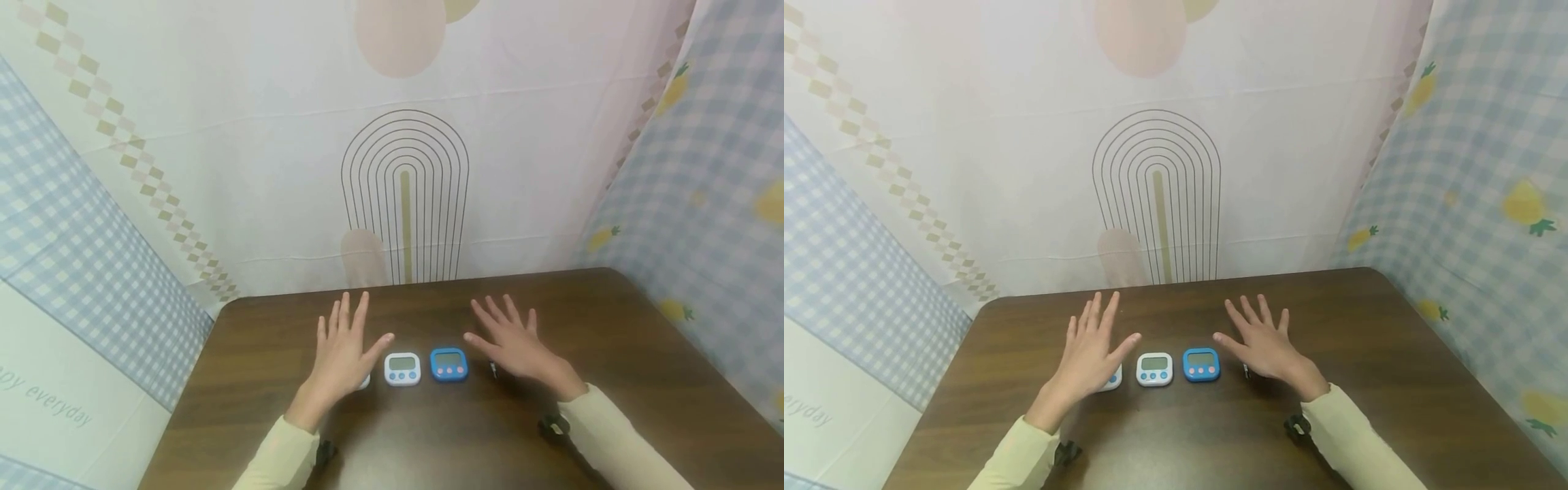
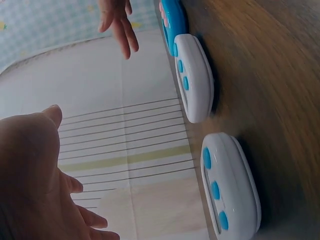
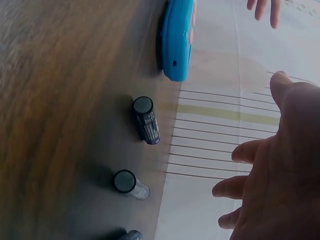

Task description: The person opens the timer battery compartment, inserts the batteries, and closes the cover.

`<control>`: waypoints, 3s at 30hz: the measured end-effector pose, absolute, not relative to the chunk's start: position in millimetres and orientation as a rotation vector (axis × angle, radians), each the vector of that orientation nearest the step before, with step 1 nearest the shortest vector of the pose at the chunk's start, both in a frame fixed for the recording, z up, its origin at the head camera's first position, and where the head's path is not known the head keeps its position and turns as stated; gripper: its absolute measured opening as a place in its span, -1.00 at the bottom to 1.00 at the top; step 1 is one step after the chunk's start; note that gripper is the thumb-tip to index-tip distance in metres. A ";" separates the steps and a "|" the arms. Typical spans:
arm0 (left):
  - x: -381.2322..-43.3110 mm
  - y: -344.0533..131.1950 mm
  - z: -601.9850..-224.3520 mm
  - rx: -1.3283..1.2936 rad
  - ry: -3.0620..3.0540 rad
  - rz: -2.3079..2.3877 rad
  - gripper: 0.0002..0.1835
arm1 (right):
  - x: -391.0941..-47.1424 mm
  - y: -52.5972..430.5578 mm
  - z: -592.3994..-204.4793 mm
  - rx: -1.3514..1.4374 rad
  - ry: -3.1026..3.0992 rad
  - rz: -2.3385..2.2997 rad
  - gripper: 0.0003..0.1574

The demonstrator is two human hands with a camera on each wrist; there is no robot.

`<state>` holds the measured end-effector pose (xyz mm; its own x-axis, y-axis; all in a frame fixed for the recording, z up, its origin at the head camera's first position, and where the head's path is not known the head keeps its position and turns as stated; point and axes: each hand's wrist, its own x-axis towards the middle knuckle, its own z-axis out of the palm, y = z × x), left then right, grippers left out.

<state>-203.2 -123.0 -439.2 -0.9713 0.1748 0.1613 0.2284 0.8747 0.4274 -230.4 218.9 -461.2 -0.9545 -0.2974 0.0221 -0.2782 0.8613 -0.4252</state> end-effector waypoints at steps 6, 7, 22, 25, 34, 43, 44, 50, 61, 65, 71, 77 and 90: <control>-204.5 -117.1 -438.4 -0.332 -2.917 -0.738 0.02 | -230.3 216.6 -463.1 -0.461 2.989 -0.704 0.03; -205.0 -116.2 -438.6 -0.333 -2.916 -0.744 0.02 | -230.3 216.1 -463.4 -0.462 2.986 -0.716 0.03; -205.8 -99.9 -444.4 -0.343 -2.915 -0.790 0.03 | -228.6 208.7 -471.5 -0.466 2.978 -0.712 0.05; -206.6 -94.8 -444.9 -0.354 -2.917 -0.773 0.04 | -228.1 206.6 -470.9 -0.468 2.978 -0.706 0.04; -204.0 -77.1 -443.8 -0.430 -2.935 -0.777 0.03 | -225.2 205.3 -471.9 -0.488 2.968 -0.719 0.05; -203.7 -61.9 -434.5 -0.495 -2.917 -0.813 -0.08 | -228.9 202.9 -474.5 -0.516 2.995 -0.678 0.05; -203.5 -61.0 -434.2 -0.496 -2.924 -0.806 -0.08 | -229.2 202.6 -474.5 -0.518 2.993 -0.676 0.05; -202.1 -55.2 -437.8 -0.508 -2.941 -0.790 -0.12 | -229.6 202.4 -474.3 -0.523 3.001 -0.676 0.04; -202.9 -41.3 -447.1 -0.602 -2.951 -0.715 -0.09 | -226.5 204.7 -473.6 -0.559 2.978 -0.676 0.01; -204.3 -36.6 -450.0 -0.622 -2.963 -0.715 -0.10 | -225.9 206.3 -471.6 -0.564 2.944 -0.669 0.01; -203.2 -29.8 -451.1 -0.641 -3.012 -0.660 -0.10 | -227.4 207.1 -469.3 -0.582 2.898 -0.709 0.01; -202.9 -22.0 -448.8 -0.667 -3.047 -0.594 -0.08 | -229.6 208.9 -468.2 -0.603 2.834 -0.793 -0.01; -201.7 -12.3 -448.0 -0.733 -3.058 -0.509 -0.19 | -232.7 206.8 -469.5 -0.596 2.851 -0.793 -0.04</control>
